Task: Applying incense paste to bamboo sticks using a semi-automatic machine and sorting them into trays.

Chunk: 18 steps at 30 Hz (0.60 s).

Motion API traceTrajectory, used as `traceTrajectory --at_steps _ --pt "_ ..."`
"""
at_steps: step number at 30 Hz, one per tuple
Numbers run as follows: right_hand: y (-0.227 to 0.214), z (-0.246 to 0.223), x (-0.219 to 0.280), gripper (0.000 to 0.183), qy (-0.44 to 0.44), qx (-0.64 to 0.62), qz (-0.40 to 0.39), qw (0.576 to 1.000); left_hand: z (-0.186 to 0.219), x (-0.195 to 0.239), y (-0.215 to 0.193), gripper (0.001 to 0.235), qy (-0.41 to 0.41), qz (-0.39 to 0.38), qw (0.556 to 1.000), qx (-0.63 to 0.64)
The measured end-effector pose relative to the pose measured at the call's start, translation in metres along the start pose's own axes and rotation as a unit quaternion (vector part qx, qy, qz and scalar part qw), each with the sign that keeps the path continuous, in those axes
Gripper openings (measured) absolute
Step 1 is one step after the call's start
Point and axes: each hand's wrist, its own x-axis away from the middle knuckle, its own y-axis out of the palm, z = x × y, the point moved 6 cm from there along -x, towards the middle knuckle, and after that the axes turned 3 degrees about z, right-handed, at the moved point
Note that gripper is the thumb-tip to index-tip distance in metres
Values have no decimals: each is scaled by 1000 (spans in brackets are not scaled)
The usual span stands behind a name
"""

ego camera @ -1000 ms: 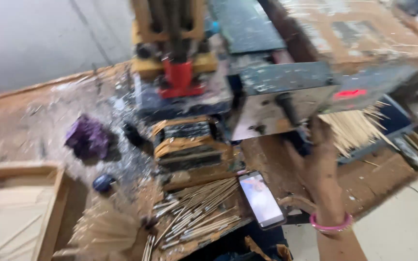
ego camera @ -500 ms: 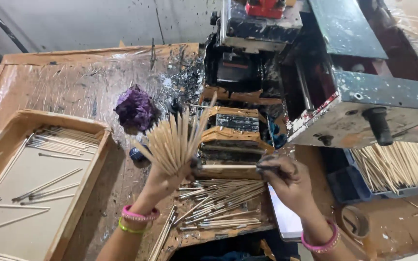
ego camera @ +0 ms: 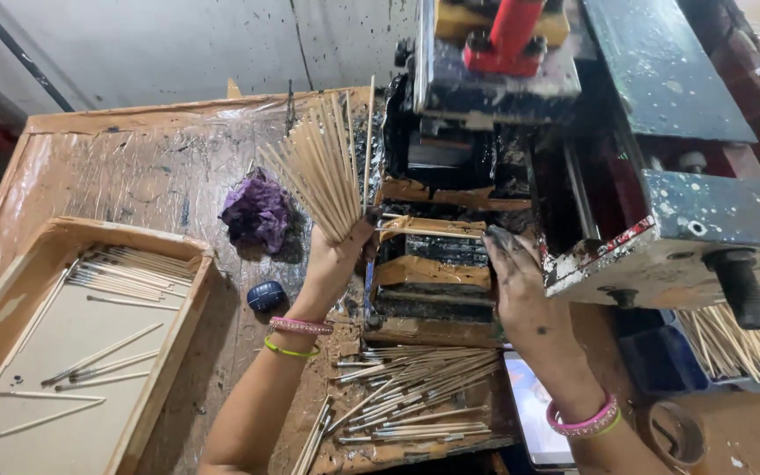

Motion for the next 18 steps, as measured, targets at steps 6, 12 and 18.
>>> traceTrajectory --at_steps 6,12,18 --pt "20 19 14 46 54 -67 49 995 -3 -2 0 14 -21 -3 1000 13" --pt "34 37 16 22 53 43 -10 998 -13 -6 -7 15 -2 7 1000 6" --pt "-44 -5 -5 35 -137 36 54 988 11 -2 -19 16 82 59 989 -110"
